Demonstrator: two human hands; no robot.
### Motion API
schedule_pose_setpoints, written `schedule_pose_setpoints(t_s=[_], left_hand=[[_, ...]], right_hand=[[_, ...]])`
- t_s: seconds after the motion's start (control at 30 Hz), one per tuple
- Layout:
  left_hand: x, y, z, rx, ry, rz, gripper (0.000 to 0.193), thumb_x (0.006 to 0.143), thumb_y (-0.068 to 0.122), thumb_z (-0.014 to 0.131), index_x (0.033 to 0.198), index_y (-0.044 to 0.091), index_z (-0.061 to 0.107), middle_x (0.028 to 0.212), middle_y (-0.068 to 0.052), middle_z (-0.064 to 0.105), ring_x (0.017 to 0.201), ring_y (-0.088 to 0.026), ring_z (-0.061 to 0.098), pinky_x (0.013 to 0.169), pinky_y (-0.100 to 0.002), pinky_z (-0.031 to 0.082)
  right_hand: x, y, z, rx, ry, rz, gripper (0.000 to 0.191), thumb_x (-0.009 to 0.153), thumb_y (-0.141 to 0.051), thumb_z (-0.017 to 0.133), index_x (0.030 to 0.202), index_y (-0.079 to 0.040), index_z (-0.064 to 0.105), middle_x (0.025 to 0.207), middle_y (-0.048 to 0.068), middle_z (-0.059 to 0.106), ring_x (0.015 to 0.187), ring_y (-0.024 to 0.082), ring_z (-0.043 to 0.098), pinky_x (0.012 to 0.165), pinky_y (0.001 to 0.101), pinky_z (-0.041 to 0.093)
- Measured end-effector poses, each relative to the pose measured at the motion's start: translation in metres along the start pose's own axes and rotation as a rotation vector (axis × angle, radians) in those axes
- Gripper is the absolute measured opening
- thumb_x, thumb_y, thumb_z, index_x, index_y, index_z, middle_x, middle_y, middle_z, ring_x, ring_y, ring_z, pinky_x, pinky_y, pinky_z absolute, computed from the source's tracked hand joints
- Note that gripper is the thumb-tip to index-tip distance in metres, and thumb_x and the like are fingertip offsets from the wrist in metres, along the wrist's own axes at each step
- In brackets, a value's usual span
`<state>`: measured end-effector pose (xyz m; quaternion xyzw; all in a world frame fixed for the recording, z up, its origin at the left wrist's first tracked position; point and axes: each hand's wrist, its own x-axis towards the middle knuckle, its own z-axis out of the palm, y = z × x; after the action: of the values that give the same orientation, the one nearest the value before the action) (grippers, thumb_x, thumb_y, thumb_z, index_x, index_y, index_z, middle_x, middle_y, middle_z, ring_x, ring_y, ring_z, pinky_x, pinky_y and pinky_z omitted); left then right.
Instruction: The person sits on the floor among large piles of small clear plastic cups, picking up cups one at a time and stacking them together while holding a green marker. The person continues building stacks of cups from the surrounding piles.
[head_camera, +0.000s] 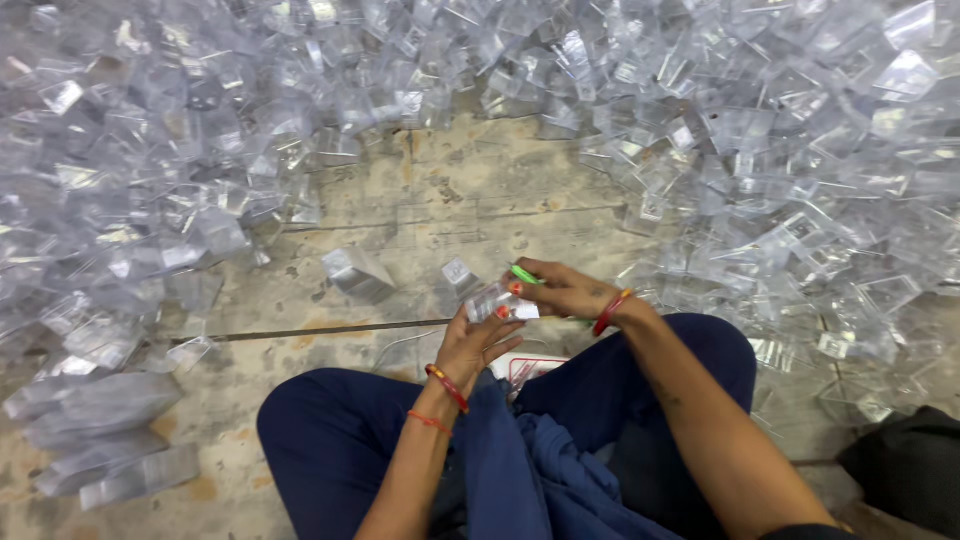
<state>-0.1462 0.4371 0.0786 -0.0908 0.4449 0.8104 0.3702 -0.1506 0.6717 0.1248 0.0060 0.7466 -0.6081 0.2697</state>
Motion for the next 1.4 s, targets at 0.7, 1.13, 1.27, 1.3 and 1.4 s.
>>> schedule_pose_setpoints(t_s=[0.7,1.13,1.27,1.3,1.4], left_hand=[[-0.032,0.026,0.002,-0.305,-0.154,0.001,0.068,0.098,0.041,0.06,0.151,0.002,0.043,0.144,-0.021,0.057,0.131,-0.032,0.06,0.097,-0.041,0.059],[-0.021,0.019,0.009,-0.194,-0.12,0.091,0.059,0.1,0.026,0.063,0.148,-0.001,0.045,0.145,-0.017,0.058,0.129,-0.027,0.061,0.106,-0.042,0.055],[-0.025,0.017,0.005,-0.183,-0.042,0.155,0.057,0.095,0.026,0.066,0.145,0.008,0.046,0.142,-0.013,0.059,0.125,-0.025,0.063,0.102,-0.041,0.057],[-0.027,0.019,0.003,-0.178,-0.045,0.146,0.055,0.094,0.025,0.066,0.143,0.008,0.048,0.141,-0.013,0.061,0.124,-0.025,0.064,0.102,-0.042,0.057],[-0.018,0.035,0.006,-0.032,0.109,0.129,0.055,0.09,0.025,0.073,0.138,0.004,0.055,0.131,-0.013,0.067,0.116,-0.024,0.069,0.096,-0.044,0.06]], right_hand=[[0.001,0.077,-0.201,-1.121,1.166,0.117,0.04,0.083,-0.028,0.079,0.113,-0.004,0.07,0.105,0.023,0.07,0.082,0.043,0.07,0.067,0.0531,0.056],[-0.017,-0.013,-0.001,-0.171,0.426,-0.514,0.027,0.103,-0.021,0.059,0.107,0.0,0.075,0.104,0.009,0.078,0.101,0.017,0.072,0.091,0.0316,0.056],[-0.015,-0.014,0.054,0.158,0.103,-0.293,0.029,0.103,-0.025,0.061,0.117,-0.003,0.072,0.081,-0.001,0.062,0.07,0.006,0.052,0.062,0.0229,0.045],[-0.014,-0.015,0.055,0.206,0.045,-0.207,0.029,0.103,-0.027,0.06,0.119,-0.006,0.071,0.07,-0.003,0.055,0.058,0.004,0.044,0.052,0.0213,0.039],[-0.002,-0.018,0.047,0.137,0.073,-0.168,0.034,0.103,-0.033,0.057,0.123,-0.01,0.071,0.063,-0.006,0.049,0.054,0.001,0.042,0.048,0.0201,0.036]])
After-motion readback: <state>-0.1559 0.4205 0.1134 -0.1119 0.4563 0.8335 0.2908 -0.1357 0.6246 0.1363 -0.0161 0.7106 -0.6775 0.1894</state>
